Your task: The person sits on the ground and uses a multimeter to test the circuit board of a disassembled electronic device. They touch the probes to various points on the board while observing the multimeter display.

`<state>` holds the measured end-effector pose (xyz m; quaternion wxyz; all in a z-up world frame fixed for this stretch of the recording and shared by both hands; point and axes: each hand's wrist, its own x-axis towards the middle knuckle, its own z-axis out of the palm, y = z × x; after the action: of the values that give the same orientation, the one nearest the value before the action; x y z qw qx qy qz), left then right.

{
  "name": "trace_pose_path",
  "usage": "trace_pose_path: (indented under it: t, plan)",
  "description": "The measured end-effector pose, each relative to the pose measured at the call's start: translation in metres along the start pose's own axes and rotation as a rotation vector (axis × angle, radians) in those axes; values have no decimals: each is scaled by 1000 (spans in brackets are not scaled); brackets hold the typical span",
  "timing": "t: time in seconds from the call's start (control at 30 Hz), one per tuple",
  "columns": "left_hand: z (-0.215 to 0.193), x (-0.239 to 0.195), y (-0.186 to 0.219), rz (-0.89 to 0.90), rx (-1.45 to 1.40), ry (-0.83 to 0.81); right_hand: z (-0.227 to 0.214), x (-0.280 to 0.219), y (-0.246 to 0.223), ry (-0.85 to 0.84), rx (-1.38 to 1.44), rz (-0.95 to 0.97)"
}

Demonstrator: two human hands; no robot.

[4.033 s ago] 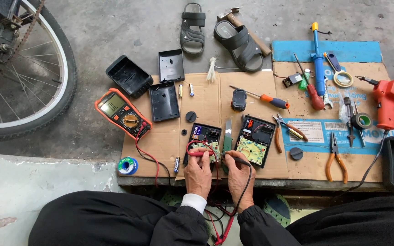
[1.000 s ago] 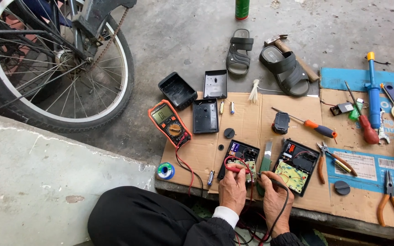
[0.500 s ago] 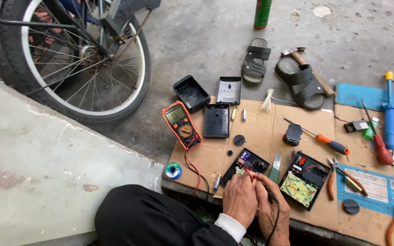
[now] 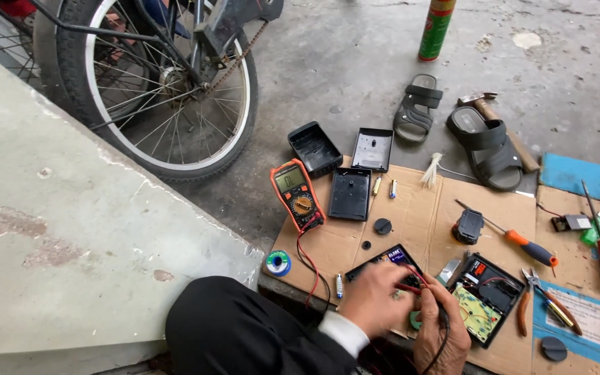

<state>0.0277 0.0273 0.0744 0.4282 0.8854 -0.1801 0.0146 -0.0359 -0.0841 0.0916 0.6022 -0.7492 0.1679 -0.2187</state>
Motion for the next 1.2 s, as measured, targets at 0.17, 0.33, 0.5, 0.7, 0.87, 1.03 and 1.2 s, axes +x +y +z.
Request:
trace_pose_path:
  t: [0.17,0.33,0.5,0.7,0.87,1.03,1.2]
  plan:
    - [-64,60,-22,-897,-409,166,4,4,-25,9,54,169]
    - [-40,95,-159,-1096,-231,702,0,7,-2,38,-15,210]
    - [-45,107,-205,-1171,-155,772,4,8,-6,73,28,256]
    - [-87,104,-132,-1236,-444,820,8,10,5,53,90,257]
    - [-83,108,-142,-1217,-511,874,7,11,6,49,74,304]
    - [-76,107,-152,-1214,-602,934,6,11,13,76,128,298]
    - [-68,98,-133,-1183,-634,1012,1,11,7,33,43,303]
